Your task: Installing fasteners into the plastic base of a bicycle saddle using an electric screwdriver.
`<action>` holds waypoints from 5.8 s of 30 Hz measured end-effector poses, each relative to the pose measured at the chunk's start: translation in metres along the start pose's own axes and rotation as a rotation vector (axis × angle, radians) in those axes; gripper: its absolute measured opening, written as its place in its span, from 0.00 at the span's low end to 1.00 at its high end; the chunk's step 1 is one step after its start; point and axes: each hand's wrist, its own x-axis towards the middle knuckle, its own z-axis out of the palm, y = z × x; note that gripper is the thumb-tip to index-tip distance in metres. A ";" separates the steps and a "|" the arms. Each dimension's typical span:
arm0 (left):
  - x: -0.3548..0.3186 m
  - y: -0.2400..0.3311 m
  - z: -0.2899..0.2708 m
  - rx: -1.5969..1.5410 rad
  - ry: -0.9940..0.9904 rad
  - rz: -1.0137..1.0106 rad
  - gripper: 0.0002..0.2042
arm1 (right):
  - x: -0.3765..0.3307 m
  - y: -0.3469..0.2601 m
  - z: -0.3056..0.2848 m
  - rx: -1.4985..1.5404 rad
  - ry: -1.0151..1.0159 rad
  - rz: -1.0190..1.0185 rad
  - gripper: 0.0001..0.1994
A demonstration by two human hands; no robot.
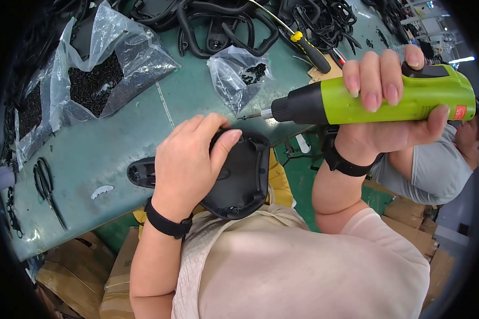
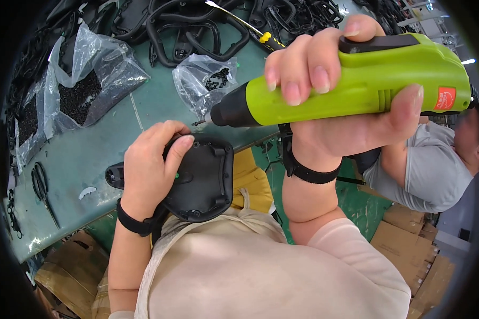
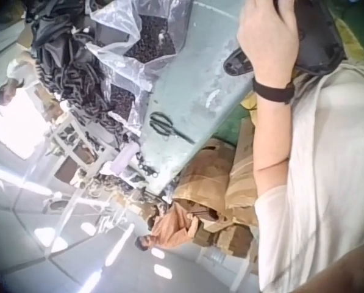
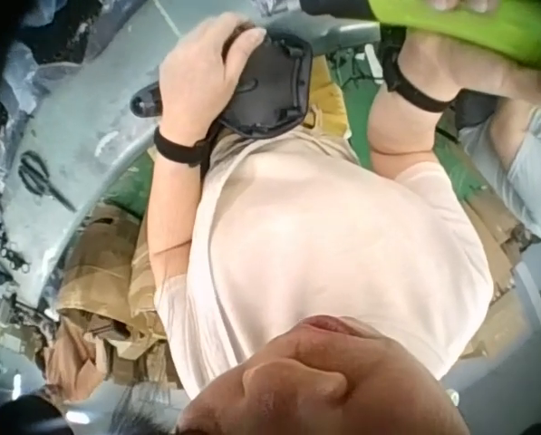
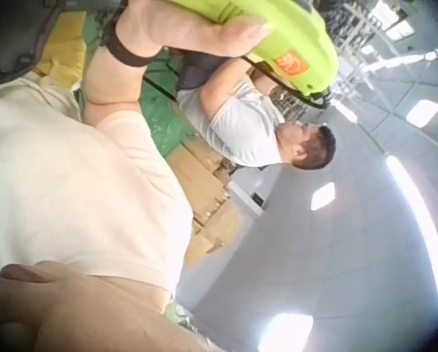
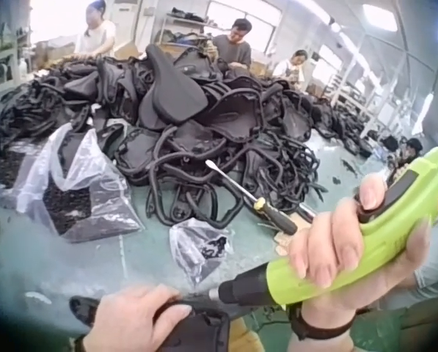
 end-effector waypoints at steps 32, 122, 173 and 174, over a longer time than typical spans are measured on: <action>-0.001 -0.010 0.007 -0.029 0.018 0.016 0.06 | 0.050 0.024 0.022 -0.092 -0.647 0.256 0.30; -0.114 -0.048 -0.124 -1.963 0.269 0.141 0.15 | -0.009 0.057 0.079 -0.200 0.140 0.254 0.27; 0.208 -0.142 -0.182 0.547 0.091 -0.242 0.12 | -0.043 0.032 0.062 -0.415 0.057 0.137 0.22; 0.217 -0.138 -0.171 0.696 -0.006 -0.367 0.15 | -0.043 0.029 0.062 -0.464 0.054 0.114 0.22</action>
